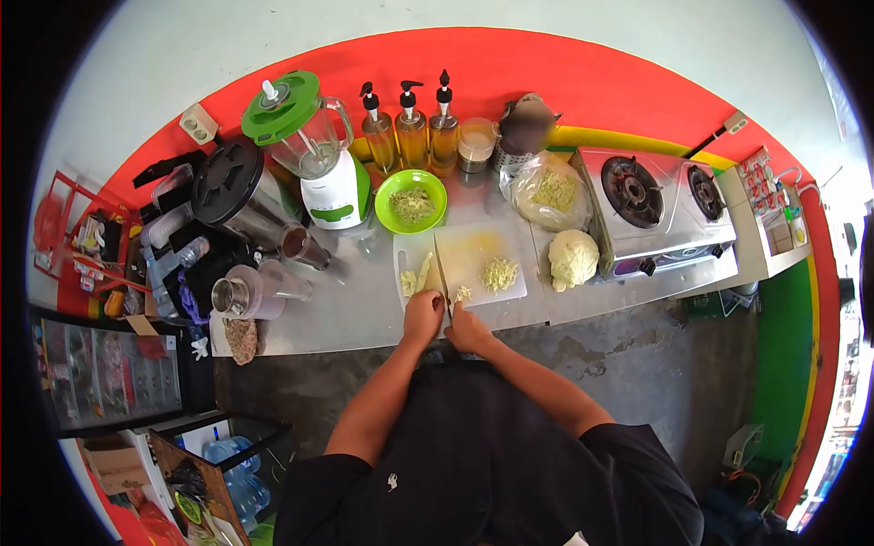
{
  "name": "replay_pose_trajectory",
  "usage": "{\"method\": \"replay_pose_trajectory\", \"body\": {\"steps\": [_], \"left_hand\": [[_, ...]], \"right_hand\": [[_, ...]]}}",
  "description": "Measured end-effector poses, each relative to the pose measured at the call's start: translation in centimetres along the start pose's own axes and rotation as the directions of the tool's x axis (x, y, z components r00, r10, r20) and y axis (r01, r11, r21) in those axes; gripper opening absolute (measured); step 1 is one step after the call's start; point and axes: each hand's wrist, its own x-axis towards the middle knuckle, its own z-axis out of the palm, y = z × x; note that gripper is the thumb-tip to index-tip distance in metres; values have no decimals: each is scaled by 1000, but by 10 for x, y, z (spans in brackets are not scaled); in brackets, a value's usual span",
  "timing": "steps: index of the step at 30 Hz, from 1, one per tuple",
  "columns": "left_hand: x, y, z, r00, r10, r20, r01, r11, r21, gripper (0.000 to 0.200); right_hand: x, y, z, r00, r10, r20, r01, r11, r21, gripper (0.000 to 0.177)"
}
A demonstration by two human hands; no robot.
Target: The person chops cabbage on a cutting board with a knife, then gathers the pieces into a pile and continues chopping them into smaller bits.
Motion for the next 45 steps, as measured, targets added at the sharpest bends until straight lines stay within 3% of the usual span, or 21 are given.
{"method": "replay_pose_trajectory", "body": {"steps": [6, 8, 10, 18, 24, 26, 31, 32, 34, 35, 39, 41, 45], "left_hand": [[0, 6, 0, 994, -105, -16, 105, 994, 7, 7], [3, 9, 0, 991, -134, -22, 135, 990, 37, 8], [7, 12, 2, 994, -113, -3, 112, 984, 138, 5], [25, 21, 21, 999, 19, -46, -11, 986, 169, 6], [32, 6, 14, 1000, 2, -15, 0, 995, 99, 6], [30, 8, 8, 1000, -19, 7, 18, 993, 114, 6], [23, 8, 0, 996, -31, -84, 53, 960, 276, 9], [22, 6, 0, 997, -25, -77, 46, 959, 279, 9], [22, 6, -6, 977, -32, -211, 88, 962, 258, 9], [22, 5, -9, 981, -69, -183, 110, 968, 224, 9], [23, 9, -16, 979, -54, -197, 103, 964, 246, 13], [23, 11, -18, 957, -37, -289, 133, 938, 320, 17], [19, -4, -11, 962, -34, -272, 126, 935, 330, 20]], "right_hand": [[-1, 13, -5, 999, 12, 47, -9, 998, -57, 45], [-3, 18, -12, 998, 70, -2, -70, 995, -71, 47], [-4, 25, -21, 994, 103, -18, -105, 989, -106, 45], [-5, 47, -43, 967, 206, -151, -224, 968, -114, 48], [-5, 47, -39, 980, 98, -173, -105, 994, -31, 41], [1, 44, -34, 998, 5, -70, -8, 999, -42, 36], [-3, 21, -27, 998, -43, 44, 49, 988, -146, 37], [-4, 19, -26, 996, -59, 69, 71, 980, -184, 37], [-1, 24, -22, 996, -69, 64, 78, 983, -167, 36], [0, 27, -18, 994, -82, 65, 91, 983, -157, 35], [-5, 32, -26, 999, -3, 50, 10, 990, -138, 36], [-5, 43, -30, 997, 64, -43, -70, 982, -174, 38], [-4, 55, -41, 984, 136, -115, -148, 983, -106, 39]]}}
